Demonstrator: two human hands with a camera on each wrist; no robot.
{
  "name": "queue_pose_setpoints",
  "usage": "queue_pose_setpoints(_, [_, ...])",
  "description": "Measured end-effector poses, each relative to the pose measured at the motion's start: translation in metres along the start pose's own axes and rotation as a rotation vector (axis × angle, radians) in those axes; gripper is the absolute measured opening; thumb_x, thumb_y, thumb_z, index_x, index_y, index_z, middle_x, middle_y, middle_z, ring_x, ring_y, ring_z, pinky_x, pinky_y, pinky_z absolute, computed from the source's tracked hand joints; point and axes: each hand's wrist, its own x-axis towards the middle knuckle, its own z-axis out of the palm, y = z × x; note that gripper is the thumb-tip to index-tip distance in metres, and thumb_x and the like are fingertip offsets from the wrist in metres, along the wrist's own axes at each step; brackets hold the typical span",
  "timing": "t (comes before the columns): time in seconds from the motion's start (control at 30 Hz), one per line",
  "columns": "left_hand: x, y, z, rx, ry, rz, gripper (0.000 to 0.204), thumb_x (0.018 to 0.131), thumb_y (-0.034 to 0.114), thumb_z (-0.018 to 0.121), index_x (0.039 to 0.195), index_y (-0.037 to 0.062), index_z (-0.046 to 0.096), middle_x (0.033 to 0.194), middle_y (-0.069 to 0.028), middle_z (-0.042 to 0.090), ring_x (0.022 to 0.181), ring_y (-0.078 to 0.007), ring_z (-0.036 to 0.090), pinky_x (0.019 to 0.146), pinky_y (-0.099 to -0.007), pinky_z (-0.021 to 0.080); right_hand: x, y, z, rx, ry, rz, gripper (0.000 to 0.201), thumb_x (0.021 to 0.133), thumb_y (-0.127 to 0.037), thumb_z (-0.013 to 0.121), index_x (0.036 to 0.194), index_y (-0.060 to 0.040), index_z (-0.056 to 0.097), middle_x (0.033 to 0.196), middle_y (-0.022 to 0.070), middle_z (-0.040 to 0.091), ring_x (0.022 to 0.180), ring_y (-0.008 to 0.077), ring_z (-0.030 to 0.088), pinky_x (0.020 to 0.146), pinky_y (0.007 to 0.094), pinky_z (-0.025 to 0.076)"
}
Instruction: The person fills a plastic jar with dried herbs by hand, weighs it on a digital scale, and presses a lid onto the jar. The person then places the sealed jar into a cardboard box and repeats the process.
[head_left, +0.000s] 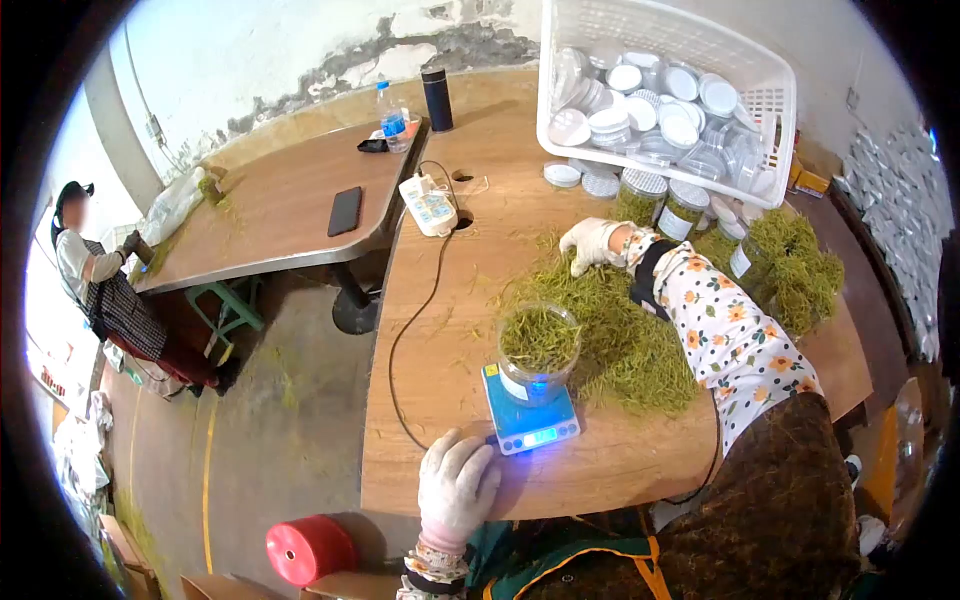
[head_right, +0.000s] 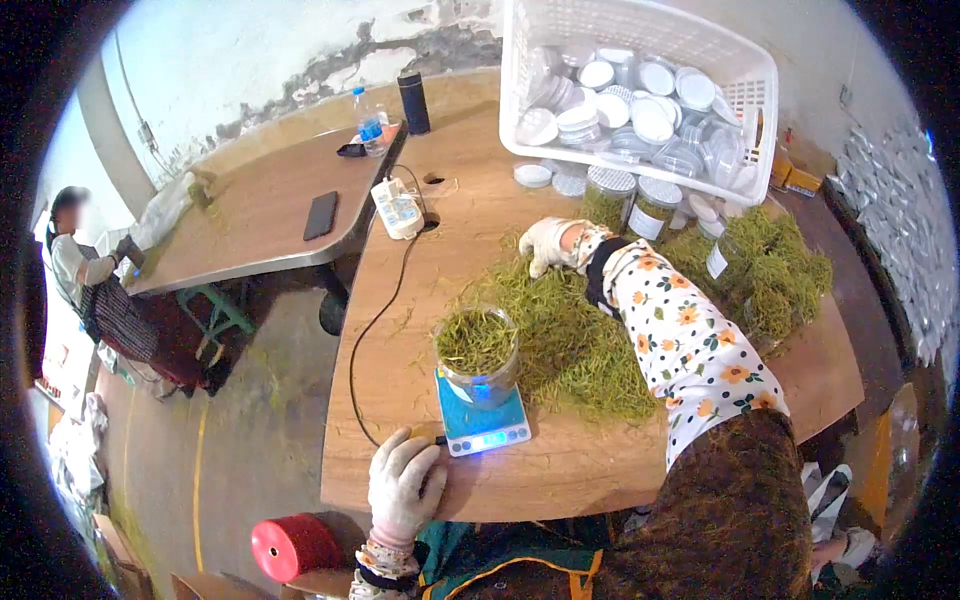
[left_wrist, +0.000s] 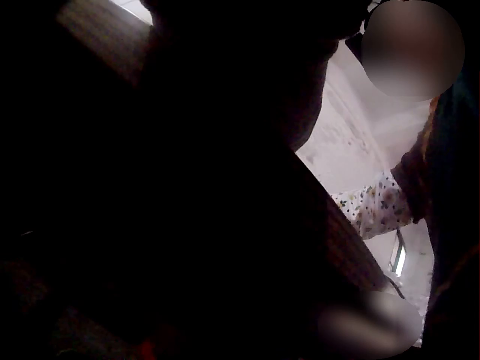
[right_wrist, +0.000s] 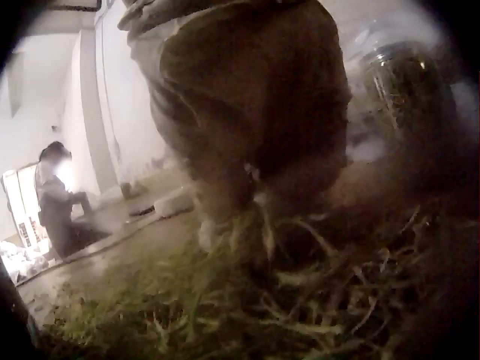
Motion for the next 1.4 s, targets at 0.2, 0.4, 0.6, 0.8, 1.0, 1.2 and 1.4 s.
queue_pose_setpoints(0.2, [0.000, 0.001, -0.001, 0.000, 0.007, 0.002, 0.029, 0.076, 0.014, 0.074, 0.104, 0.0103, 0.068, 0.112, -0.0081, 0.066, 0.113, -0.0366, 0.059, 0.099, -0.0487, 0.047, -0.065, 0.014, -0.020, 0.683, 0.259, -0.013, 0.052, 0.082, -0.017, 0.080, 0.129, -0.0044, 0.061, 0.080, 0.0042, 0.066, 0.060, 0.0119, 0.056, 0.051, 0.0299, 0.045])
queue_pose_setpoints(0.4, [-0.001, 0.001, 0.002, -0.009, 0.027, 0.018, 0.028, 0.077, 0.014, 0.074, 0.104, 0.0098, 0.068, 0.111, -0.0089, 0.065, 0.113, -0.0369, 0.059, 0.099, -0.0486, 0.047, -0.105, 0.011, 0.007, 1.363, 0.433, -0.284, 0.028, 0.096, -0.011, 0.067, 0.123, -0.0112, 0.061, 0.091, -0.0038, 0.064, 0.060, 0.0040, 0.053, 0.050, 0.0211, 0.044])
queue_pose_setpoints(0.6, [-0.002, 0.004, 0.001, -0.011, 0.032, 0.028, 0.026, 0.079, 0.014, 0.073, 0.104, 0.0097, 0.067, 0.111, -0.0097, 0.065, 0.114, -0.0383, 0.059, 0.099, -0.0492, 0.046, -0.143, -0.069, 0.028, 1.711, 0.386, -0.445, 0.035, 0.094, -0.012, 0.070, 0.127, -0.0152, 0.060, 0.093, -0.0041, 0.067, 0.059, 0.0061, 0.055, 0.051, 0.0208, 0.045])
queue_pose_setpoints(0.8, [-0.001, 0.003, -0.003, -0.040, 0.049, 0.039, 0.025, 0.079, 0.014, 0.074, 0.103, 0.0086, 0.070, 0.111, -0.0108, 0.067, 0.115, -0.0386, 0.060, 0.099, -0.0479, 0.048, -0.175, -0.115, 0.029, 1.131, 0.357, -0.348, 0.017, 0.091, -0.004, 0.071, 0.107, -0.0078, 0.066, 0.094, -0.0036, 0.067, 0.079, 0.0070, 0.062, 0.059, 0.0246, 0.050])
queue_pose_setpoints(1.0, [-0.005, -0.002, 0.000, -0.067, 0.089, 0.077, 0.026, 0.079, 0.015, 0.074, 0.103, 0.0084, 0.070, 0.110, -0.0113, 0.068, 0.112, -0.0389, 0.061, 0.098, -0.0484, 0.048, -0.182, -0.124, 0.042, -0.138, 0.826, -0.606, 0.026, 0.081, -0.004, 0.070, 0.107, -0.0096, 0.068, 0.094, 0.0072, 0.066, 0.085, 0.0279, 0.066, 0.074, 0.0361, 0.053])
queue_pose_setpoints(1.2, [-0.006, -0.001, -0.003, -0.071, 0.077, 0.061, 0.026, 0.078, 0.015, 0.074, 0.103, 0.0086, 0.070, 0.111, -0.0105, 0.067, 0.114, -0.0386, 0.061, 0.099, -0.0482, 0.048, -0.168, -0.144, 0.032, -0.277, 0.676, -0.656, 0.013, 0.082, -0.015, 0.063, 0.092, -0.0110, 0.069, 0.087, 0.0152, 0.065, 0.085, 0.0364, 0.068, 0.072, 0.0444, 0.054])
queue_pose_setpoints(1.4, [-0.004, 0.002, 0.000, -0.061, 0.071, 0.047, 0.029, 0.079, 0.014, 0.074, 0.107, 0.0101, 0.069, 0.113, -0.0084, 0.066, 0.116, -0.0368, 0.059, 0.100, -0.0475, 0.047, -0.159, -0.166, 0.030, -0.282, 0.568, -0.589, 0.012, 0.079, -0.015, 0.066, 0.090, -0.0080, 0.067, 0.088, 0.0168, 0.067, 0.086, 0.0373, 0.067, 0.071, 0.0435, 0.053])
